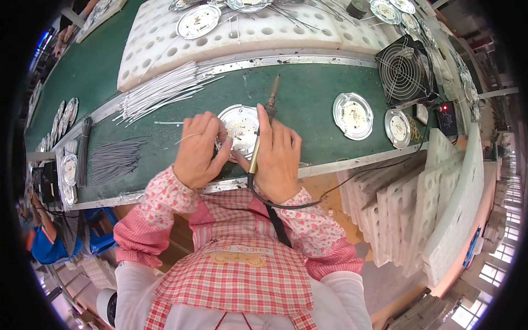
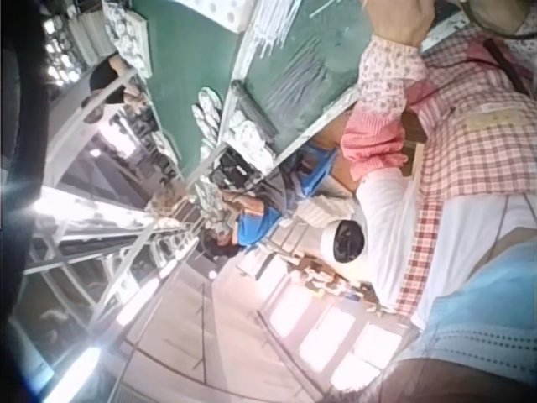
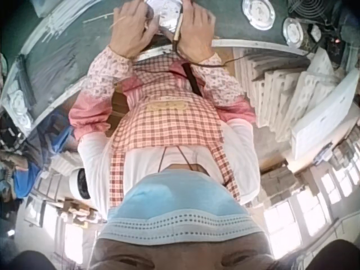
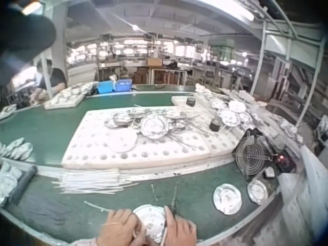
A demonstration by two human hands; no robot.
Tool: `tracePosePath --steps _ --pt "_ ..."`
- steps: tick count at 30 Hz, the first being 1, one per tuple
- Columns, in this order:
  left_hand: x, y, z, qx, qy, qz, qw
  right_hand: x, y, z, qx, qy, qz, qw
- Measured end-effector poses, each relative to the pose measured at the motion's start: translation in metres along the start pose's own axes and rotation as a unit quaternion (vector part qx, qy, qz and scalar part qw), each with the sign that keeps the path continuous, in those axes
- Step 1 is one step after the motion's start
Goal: The person solders electrical wires onto circular LED lighting components with a soldering iron, using solder wire to join the parts.
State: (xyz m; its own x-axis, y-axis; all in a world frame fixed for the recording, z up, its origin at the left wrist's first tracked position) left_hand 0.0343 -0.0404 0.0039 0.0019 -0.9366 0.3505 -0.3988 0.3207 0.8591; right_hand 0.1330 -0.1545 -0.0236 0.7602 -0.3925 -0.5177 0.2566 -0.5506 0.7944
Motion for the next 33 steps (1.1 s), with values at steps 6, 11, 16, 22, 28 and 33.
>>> tracePosePath --steps 6,11,16,22,28,33 --pt "-0.001 -0.024 0.005 0.037 0.021 0.004 0.999 0.015 0.03 0.021 0.039 -0.015 -0.075 0.996" --pt "0.006 -0.02 -0.003 0.009 0.016 0.0 1.0 0.033 0.038 0.035 -0.091 -0.121 -0.368 0.917" --pt "0.006 -0.022 -0.006 0.012 0.04 -0.013 0.999 0.034 0.033 0.029 -0.12 -0.113 -0.364 0.916" --pt "0.007 -0.023 -0.006 0.0 0.057 0.0 0.998 0.033 0.032 0.028 -0.145 -0.174 -0.417 0.88" --pt "0.007 -0.025 -0.008 -0.006 0.065 -0.02 0.998 0.028 0.027 0.032 -0.147 -0.255 -0.444 0.847" --pt "-0.015 -0.02 0.001 0.092 0.147 0.164 0.971 0.016 0.03 0.034 -0.118 -0.177 -0.343 0.915"
Point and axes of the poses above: each hand's wrist, its own z-axis away from the middle knuckle, its own y-axis out of the back of the hand, x = y × z, the point moved 5 cm from there along -z, towards the middle knuckle, and after that the axes turned 10 degrees about -y, right-handed, at the moved point
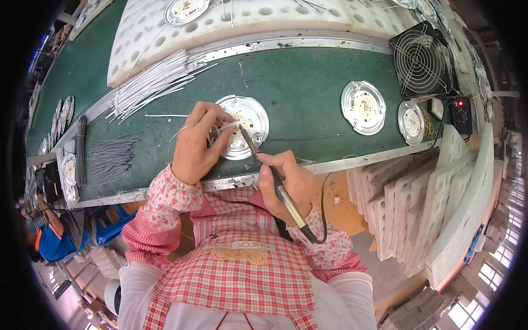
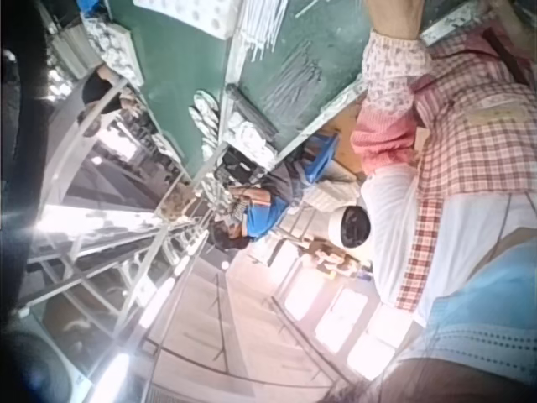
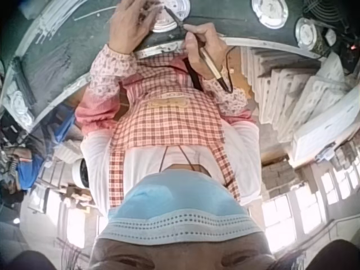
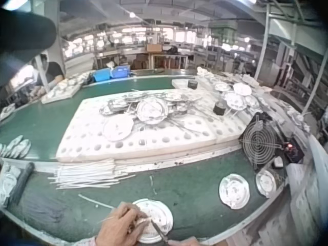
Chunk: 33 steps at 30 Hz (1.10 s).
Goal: The person solders electrical wires onto circular LED lighting components with a soldering iron, using solder wire to join the parts.
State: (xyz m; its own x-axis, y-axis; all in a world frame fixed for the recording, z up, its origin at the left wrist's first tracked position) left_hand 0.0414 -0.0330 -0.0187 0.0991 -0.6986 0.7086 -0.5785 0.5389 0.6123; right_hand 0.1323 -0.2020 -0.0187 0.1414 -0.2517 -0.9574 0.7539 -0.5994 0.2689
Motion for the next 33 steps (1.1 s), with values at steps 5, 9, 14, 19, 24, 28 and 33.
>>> tracePosePath --steps 5,9,14,19,24,28,33 --pt "-0.003 0.0 -0.003 -0.014 -0.048 -0.034 0.998 0.002 -0.002 0.0 0.002 0.013 0.0 1.0" --pt "0.0 -0.004 -0.006 -0.033 -0.038 -0.067 0.996 0.002 0.004 0.003 0.018 -0.013 -0.076 0.997" --pt "-0.003 -0.003 -0.003 -0.047 -0.034 -0.085 0.995 -0.01 0.003 -0.024 0.031 0.137 0.203 0.969" --pt "0.005 -0.002 -0.01 -0.026 -0.057 -0.101 0.993 -0.017 -0.023 -0.052 0.067 0.22 0.281 0.932" --pt "-0.008 0.017 -0.024 -0.075 -0.025 0.0 0.997 -0.022 -0.012 -0.05 0.001 0.171 0.224 0.959" --pt "0.006 0.048 -0.035 -0.092 -0.018 0.073 0.993 -0.021 0.004 -0.054 -0.039 0.069 0.086 0.993" --pt "0.013 0.054 -0.035 -0.151 -0.096 0.13 0.975 -0.021 0.013 -0.056 -0.079 0.058 0.046 0.994"
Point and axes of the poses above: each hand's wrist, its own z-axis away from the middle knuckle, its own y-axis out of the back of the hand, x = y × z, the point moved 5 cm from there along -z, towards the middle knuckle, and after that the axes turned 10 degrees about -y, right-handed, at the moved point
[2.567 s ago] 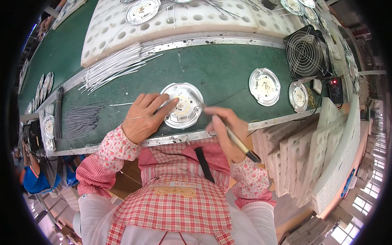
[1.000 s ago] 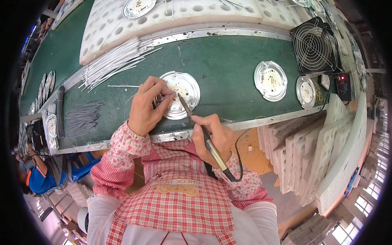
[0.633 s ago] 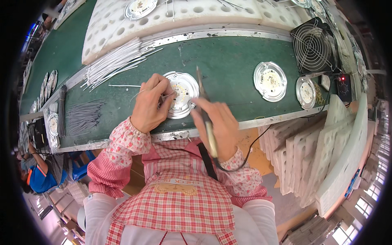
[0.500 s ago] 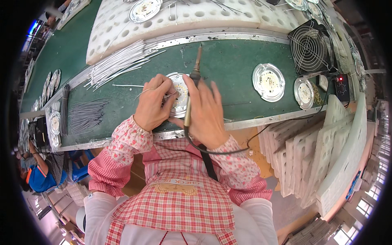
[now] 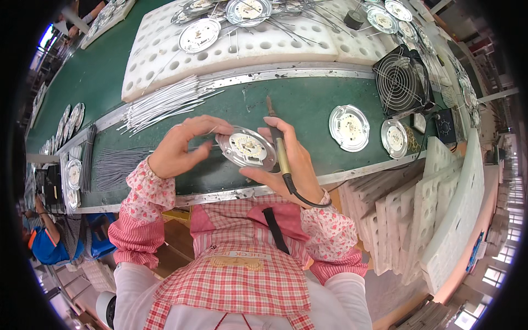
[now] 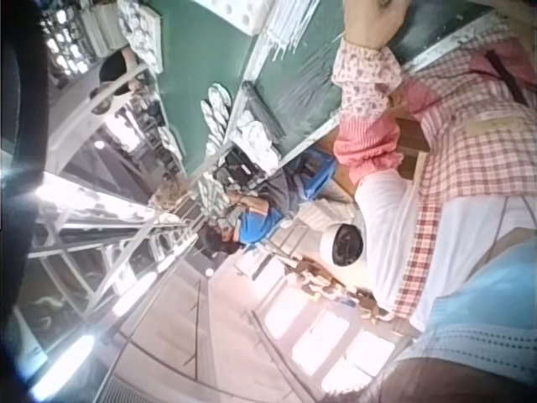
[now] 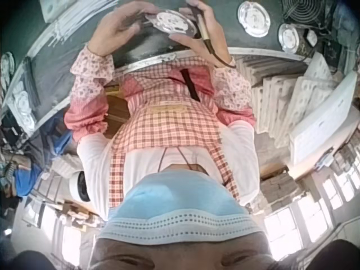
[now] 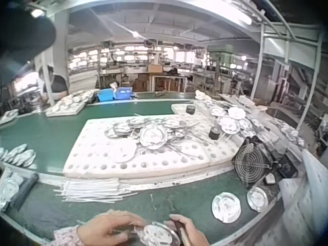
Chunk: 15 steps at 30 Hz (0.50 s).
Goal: The person solders electrical wires onto circular LED lighting components with a soldering iron, using solder wire to join the parts.
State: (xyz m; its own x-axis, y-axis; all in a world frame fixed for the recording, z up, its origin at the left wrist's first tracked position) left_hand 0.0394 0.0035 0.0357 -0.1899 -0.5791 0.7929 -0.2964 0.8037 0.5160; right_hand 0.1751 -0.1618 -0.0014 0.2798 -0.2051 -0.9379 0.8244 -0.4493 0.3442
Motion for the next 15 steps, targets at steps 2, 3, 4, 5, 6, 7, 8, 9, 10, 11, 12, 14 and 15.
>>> tracePosePath --steps 2,3,4,5,6,7,8,9,10,11,12,14,15 --pt "-0.004 -0.006 0.0 -0.037 0.008 -0.044 0.998 0.001 0.002 0.001 -0.01 -0.006 -0.015 1.0" --pt "0.004 -0.003 -0.004 -0.047 0.024 -0.105 0.993 0.002 0.003 0.001 -0.023 -0.005 -0.039 0.999" --pt "0.002 -0.001 -0.009 -0.049 0.018 -0.106 0.993 0.004 0.004 0.001 -0.036 -0.003 -0.063 0.997" --pt "-0.001 0.008 -0.016 -0.004 -0.024 -0.128 0.991 0.004 0.015 0.003 -0.008 0.034 -0.025 0.999" --pt "-0.004 0.017 -0.023 0.044 -0.064 -0.151 0.985 -0.006 0.028 0.007 0.063 0.061 0.074 0.993" --pt "-0.009 0.027 -0.036 0.129 -0.092 -0.218 0.963 -0.003 0.039 0.008 0.124 0.074 0.142 0.979" --pt "-0.017 0.037 -0.052 0.157 -0.092 -0.253 0.95 0.003 0.05 0.01 0.184 0.085 0.209 0.957" --pt "-0.025 0.05 -0.07 0.186 -0.091 -0.288 0.935 0.009 0.059 0.012 0.221 0.063 0.255 0.939" --pt "-0.037 0.063 -0.087 0.185 -0.082 -0.368 0.908 0.012 0.067 0.015 0.255 0.043 0.301 0.918" --pt "-0.049 0.076 -0.101 0.211 -0.055 -0.458 0.862 0.014 0.069 0.016 0.268 0.055 0.322 0.907" --pt "-0.063 0.09 -0.119 0.214 -0.046 -0.485 0.847 0.02 0.071 0.018 0.264 0.057 0.32 0.908" --pt "-0.079 0.106 -0.136 0.209 -0.024 -0.515 0.831 0.032 0.067 0.024 0.273 0.073 0.381 0.88" --pt "-0.073 0.112 -0.136 0.193 -0.056 -0.554 0.808 0.026 0.061 0.025 0.261 0.07 0.361 0.893"
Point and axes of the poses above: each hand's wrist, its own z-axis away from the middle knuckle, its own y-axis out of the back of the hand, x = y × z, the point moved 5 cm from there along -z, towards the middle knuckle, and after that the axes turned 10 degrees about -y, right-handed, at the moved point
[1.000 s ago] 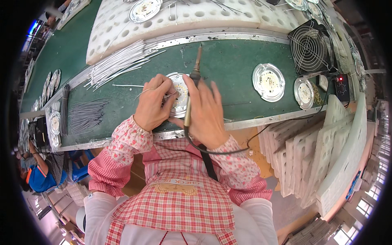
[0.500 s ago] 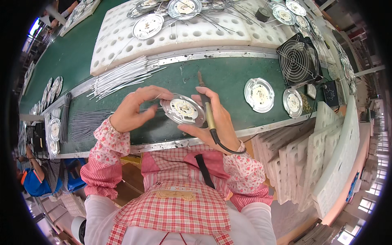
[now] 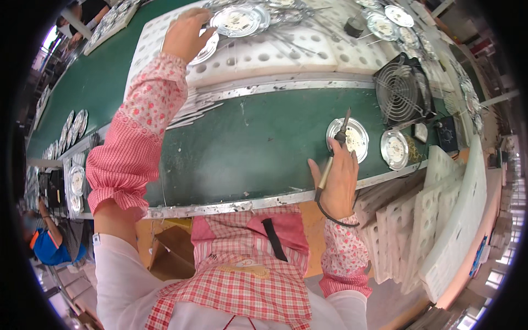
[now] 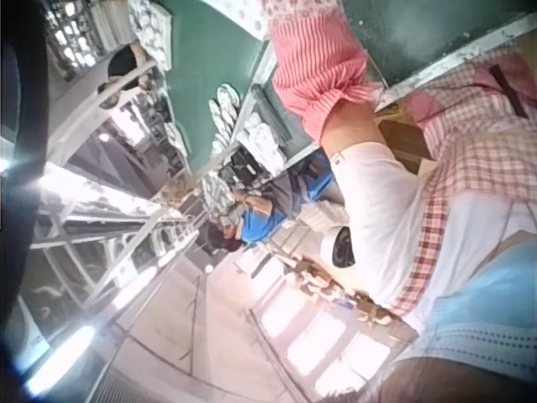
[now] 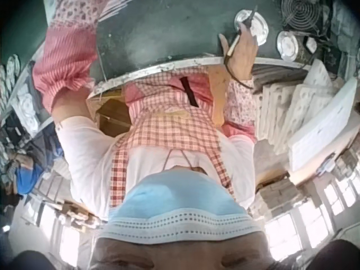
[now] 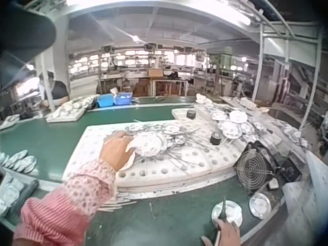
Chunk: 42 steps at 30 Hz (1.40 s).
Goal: The person solders electrical wires onto circular LED lighting components with a soldering iron, using solder wire to join the parts.
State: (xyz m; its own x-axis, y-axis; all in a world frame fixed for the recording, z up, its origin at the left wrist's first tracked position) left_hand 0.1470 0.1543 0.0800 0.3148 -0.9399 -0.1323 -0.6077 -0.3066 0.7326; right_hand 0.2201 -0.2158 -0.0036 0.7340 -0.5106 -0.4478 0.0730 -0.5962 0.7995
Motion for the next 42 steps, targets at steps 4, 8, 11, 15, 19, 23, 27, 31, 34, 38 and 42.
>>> tracePosePath --steps 4,8,11,15,19,23,27,31,34,38,42 --pt "0.086 0.021 0.03 -0.118 -0.133 0.021 0.984 -0.015 -0.01 0.012 -0.026 -0.025 -0.06 0.998" --pt "0.179 0.068 0.124 -0.113 -0.187 0.185 0.958 -0.061 -0.024 0.012 -0.048 0.049 -0.112 0.991" --pt "0.181 0.086 0.159 -0.125 -0.099 0.242 0.957 -0.082 -0.039 0.029 -0.083 0.119 -0.175 0.974" --pt "0.146 0.11 0.213 -0.237 -0.039 0.222 0.945 -0.102 -0.032 0.028 -0.113 0.179 -0.181 0.96" --pt "0.051 0.147 0.241 -0.16 0.147 0.109 0.97 -0.048 -0.028 0.012 -0.029 0.019 -0.125 0.992" --pt "0.015 0.136 0.265 -0.186 0.154 0.102 0.965 -0.039 -0.015 -0.016 -0.04 0.0 -0.073 0.997" --pt "0.024 0.128 0.244 -0.155 0.159 0.156 0.962 -0.041 -0.025 -0.034 -0.142 0.12 -0.055 0.981" --pt "0.037 0.117 0.227 -0.095 0.256 0.279 0.921 -0.026 -0.036 -0.049 -0.299 0.101 -0.187 0.93" --pt "0.065 0.103 0.2 -0.064 0.256 0.376 0.888 -0.034 -0.033 -0.051 -0.246 0.143 -0.117 0.951" --pt "0.113 0.088 0.164 -0.055 0.213 0.451 0.865 -0.04 -0.034 -0.029 -0.212 0.038 -0.3 0.929" --pt "0.154 0.077 0.146 -0.059 0.214 0.512 0.83 -0.05 -0.031 -0.013 -0.24 0.018 -0.413 0.878"
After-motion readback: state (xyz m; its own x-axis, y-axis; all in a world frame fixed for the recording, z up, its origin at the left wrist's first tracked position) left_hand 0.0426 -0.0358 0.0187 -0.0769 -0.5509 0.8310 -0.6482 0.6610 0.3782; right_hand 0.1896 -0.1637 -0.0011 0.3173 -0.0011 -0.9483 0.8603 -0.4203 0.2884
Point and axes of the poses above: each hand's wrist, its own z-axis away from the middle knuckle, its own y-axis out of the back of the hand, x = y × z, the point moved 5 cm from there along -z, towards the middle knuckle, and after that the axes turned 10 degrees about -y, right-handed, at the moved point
